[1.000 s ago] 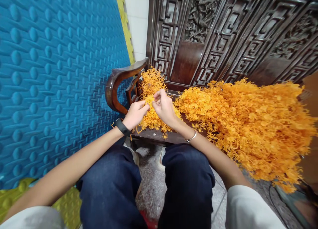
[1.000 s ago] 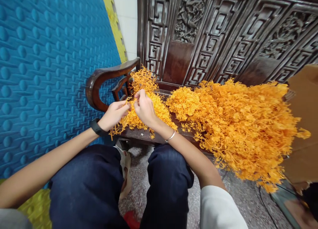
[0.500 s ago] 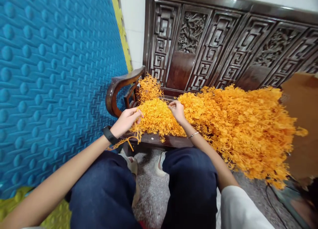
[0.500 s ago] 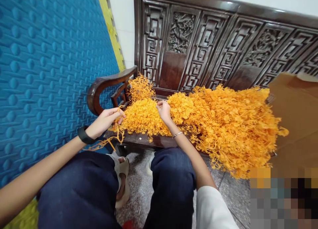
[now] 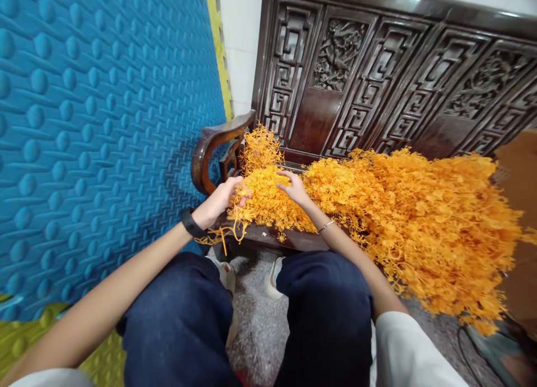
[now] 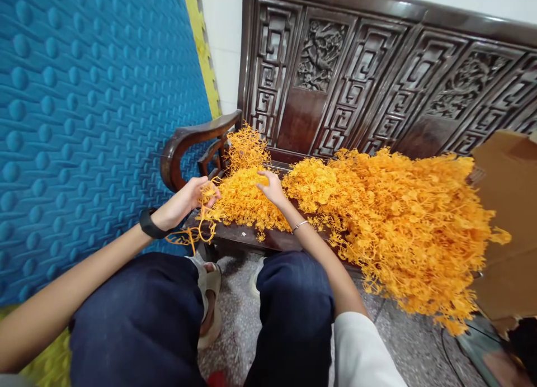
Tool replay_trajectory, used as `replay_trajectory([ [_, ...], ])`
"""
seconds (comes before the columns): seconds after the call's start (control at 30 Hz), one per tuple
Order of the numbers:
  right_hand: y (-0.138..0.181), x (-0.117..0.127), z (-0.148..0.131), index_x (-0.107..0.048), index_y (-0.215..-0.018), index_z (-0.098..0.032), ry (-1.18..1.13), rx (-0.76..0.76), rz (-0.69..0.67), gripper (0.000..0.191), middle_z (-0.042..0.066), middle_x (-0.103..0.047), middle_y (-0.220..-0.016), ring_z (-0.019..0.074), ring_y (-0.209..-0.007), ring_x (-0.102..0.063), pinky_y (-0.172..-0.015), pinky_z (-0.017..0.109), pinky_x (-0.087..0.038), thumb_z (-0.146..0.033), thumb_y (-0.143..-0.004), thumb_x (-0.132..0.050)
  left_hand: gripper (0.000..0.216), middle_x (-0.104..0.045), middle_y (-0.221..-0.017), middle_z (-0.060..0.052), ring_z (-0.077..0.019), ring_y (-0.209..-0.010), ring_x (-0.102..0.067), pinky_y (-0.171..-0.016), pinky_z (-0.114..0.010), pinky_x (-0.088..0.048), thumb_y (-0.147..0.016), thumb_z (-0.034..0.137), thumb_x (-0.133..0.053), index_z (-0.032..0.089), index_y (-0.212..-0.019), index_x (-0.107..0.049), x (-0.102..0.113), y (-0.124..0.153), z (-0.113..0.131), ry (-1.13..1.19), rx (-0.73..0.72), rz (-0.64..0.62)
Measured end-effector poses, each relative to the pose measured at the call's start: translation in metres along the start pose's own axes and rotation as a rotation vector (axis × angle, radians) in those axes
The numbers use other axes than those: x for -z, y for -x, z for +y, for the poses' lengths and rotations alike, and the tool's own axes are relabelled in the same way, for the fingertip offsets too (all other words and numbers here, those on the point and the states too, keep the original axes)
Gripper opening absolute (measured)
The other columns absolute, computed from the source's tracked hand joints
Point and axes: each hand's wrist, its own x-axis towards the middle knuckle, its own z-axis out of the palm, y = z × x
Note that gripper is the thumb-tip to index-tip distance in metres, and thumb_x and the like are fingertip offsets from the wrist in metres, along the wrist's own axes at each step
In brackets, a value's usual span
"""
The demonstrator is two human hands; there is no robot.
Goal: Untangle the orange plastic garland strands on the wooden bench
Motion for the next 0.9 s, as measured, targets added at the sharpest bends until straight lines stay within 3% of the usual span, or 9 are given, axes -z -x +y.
replay_trajectory([
  [0.07, 0.003, 0.001, -0.016, -0.065, -0.094, -0.016, -0.07, 0.029, -0.009, 0.026, 0.009, -0.066, -0.111, 0.0217, -0.107, -0.058, -0.094, 0.042, -0.043, -0.019, -0.068, -0.067, 0.032, -0.047, -0.056, -0.001, -0.0121, -0.051, -0.042, -0.046, -0.023, -0.034, -0.079, 0.042, -0.036, 0.017, -0.069, -0.052, 0.001, 0.0, -0.001, 0.043, 0.01, -0.019],
  [0.13, 0.009, 0.001, -0.037, -0.064, -0.088, -0.016, -0.232, 0.015, -0.087, 0.02, 0.008, -0.069, -0.098, 0.0181, -0.09, -0.064, -0.084, 0.036, -0.049, -0.029, -0.073, -0.066, 0.02, -0.047, -0.058, 0.001, -0.0112, -0.052, -0.043, -0.047, -0.022, -0.035, -0.075, 0.035, -0.043, 0.017, -0.07, -0.051, 0.001, 0.001, -0.001, 0.053, -0.022, -0.006],
  [0.23, 0.023, 0.0, -0.073, -0.063, -0.077, -0.014, -0.435, -0.106, -0.328, 0.036, 0.007, -0.068, -0.074, 0.0135, -0.063, -0.064, -0.063, 0.028, -0.05, -0.05, -0.078, -0.06, 0.01, -0.046, -0.062, 0.003, -0.0084, -0.055, -0.045, -0.05, -0.02, -0.036, -0.069, 0.025, -0.052, 0.016, -0.071, -0.048, 0.0, 0.002, 0.0, 0.01, -0.108, 0.043],
  [0.37, 0.043, -0.001, -0.108, -0.062, -0.069, -0.013, -0.483, -0.177, -0.576, 0.053, 0.005, -0.064, -0.063, 0.0117, -0.052, -0.061, -0.053, 0.025, -0.048, -0.066, -0.074, -0.056, 0.014, -0.046, -0.063, 0.005, -0.0081, -0.054, -0.045, -0.047, -0.018, -0.035, -0.071, 0.025, -0.056, 0.019, -0.076, -0.045, -0.002, 0.002, 0.002, -0.068, -0.155, 0.032],
  [0.57, 0.052, -0.002, -0.12, -0.059, -0.077, -0.016, -0.51, -0.029, -0.467, 0.035, -0.001, -0.063, -0.069, 0.0082, -0.053, -0.057, -0.054, 0.024, -0.048, -0.044, -0.064, -0.076, 0.024, -0.047, -0.067, 0.005, -0.0076, -0.055, -0.046, -0.046, -0.018, -0.038, -0.07, 0.029, -0.063, 0.019, -0.078, -0.043, 0.0, 0.0, -0.004, -0.09, -0.214, 0.003],
  [0.73, 0.054, -0.003, -0.121, -0.057, -0.076, -0.017, -0.477, 0.062, -0.407, 0.026, 0.0, -0.062, -0.072, 0.0095, -0.066, -0.058, -0.062, 0.024, -0.049, -0.037, -0.069, -0.072, 0.023, -0.05, -0.059, 0.004, -0.0082, -0.051, -0.046, -0.048, -0.021, -0.039, -0.073, 0.03, -0.062, 0.018, -0.069, -0.043, 0.0, 0.001, -0.004, -0.095, -0.183, -0.01],
  [0.9, 0.057, -0.005, -0.12, -0.05, -0.077, -0.018, -0.504, 0.082, -0.496, 0.023, -0.002, -0.061, -0.071, 0.0095, -0.064, -0.059, -0.063, 0.026, -0.05, -0.033, -0.073, -0.067, 0.035, -0.048, -0.051, 0.003, -0.0087, -0.048, -0.047, -0.051, -0.023, -0.039, -0.082, 0.04, -0.054, 0.016, -0.058, -0.05, -0.002, 0.002, 0.001, -0.163, -0.194, -0.061],
])
